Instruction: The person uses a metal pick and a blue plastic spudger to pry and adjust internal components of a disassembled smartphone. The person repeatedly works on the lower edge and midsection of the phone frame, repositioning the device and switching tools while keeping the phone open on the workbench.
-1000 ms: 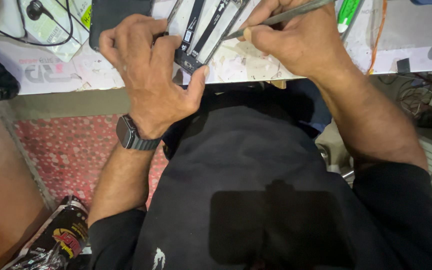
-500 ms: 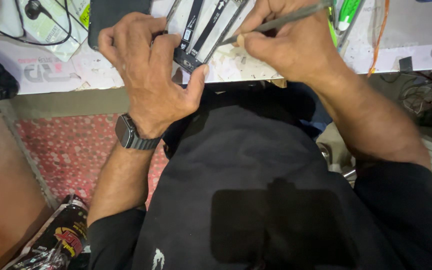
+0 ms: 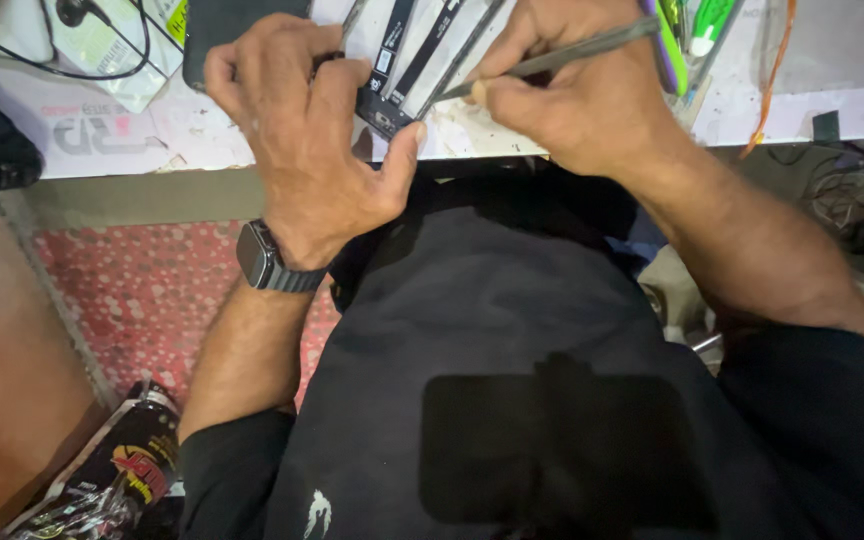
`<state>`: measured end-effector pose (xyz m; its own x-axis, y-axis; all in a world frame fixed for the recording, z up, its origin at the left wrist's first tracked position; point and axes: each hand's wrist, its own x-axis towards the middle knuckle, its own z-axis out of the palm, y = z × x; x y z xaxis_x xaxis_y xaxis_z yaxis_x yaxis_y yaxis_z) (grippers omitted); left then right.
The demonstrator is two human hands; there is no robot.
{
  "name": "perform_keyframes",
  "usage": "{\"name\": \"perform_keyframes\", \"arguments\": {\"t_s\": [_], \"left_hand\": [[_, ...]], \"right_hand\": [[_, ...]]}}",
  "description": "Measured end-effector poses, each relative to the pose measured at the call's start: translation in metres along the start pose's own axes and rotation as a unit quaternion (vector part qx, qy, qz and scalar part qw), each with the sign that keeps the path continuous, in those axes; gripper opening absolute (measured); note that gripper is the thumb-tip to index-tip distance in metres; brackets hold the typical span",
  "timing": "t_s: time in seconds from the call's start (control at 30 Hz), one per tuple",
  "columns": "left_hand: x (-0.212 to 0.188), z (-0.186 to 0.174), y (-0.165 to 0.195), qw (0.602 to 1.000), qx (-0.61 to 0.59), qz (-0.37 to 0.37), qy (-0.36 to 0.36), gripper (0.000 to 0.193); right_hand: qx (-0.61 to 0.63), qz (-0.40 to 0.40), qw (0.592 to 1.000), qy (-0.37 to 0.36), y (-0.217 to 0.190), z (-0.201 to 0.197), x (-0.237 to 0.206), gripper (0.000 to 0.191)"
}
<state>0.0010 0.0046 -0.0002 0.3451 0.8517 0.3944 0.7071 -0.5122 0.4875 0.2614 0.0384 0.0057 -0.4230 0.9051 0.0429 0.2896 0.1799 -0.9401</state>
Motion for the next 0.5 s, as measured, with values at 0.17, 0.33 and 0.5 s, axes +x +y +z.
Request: {"name": "perform_keyframes", "arguments": {"t_s": [0.17, 0.33, 0.5], "left_hand": [[0.0024, -0.0017, 0.0015, 1.000, 0.003, 0.001, 0.002, 0.047], [0.0042, -0.0005, 0.0037, 1.000, -0.004, 0.008, 0.014, 0.047], [-0.0032, 0.0014, -0.0017, 1.000, -0.018, -0.006, 0.001, 0.046]], "right_hand": [[0.000, 0.000, 1.000, -0.003, 0.0002, -0.0013, -0.0016, 0.002], [0.021, 0.011, 1.000, -0.002, -0.0031, -0.0005, 0.0010, 0.001], [-0.001, 0.062, 0.998, -0.002, 0.0014, -0.0023, -0.0051, 0.002]]}}
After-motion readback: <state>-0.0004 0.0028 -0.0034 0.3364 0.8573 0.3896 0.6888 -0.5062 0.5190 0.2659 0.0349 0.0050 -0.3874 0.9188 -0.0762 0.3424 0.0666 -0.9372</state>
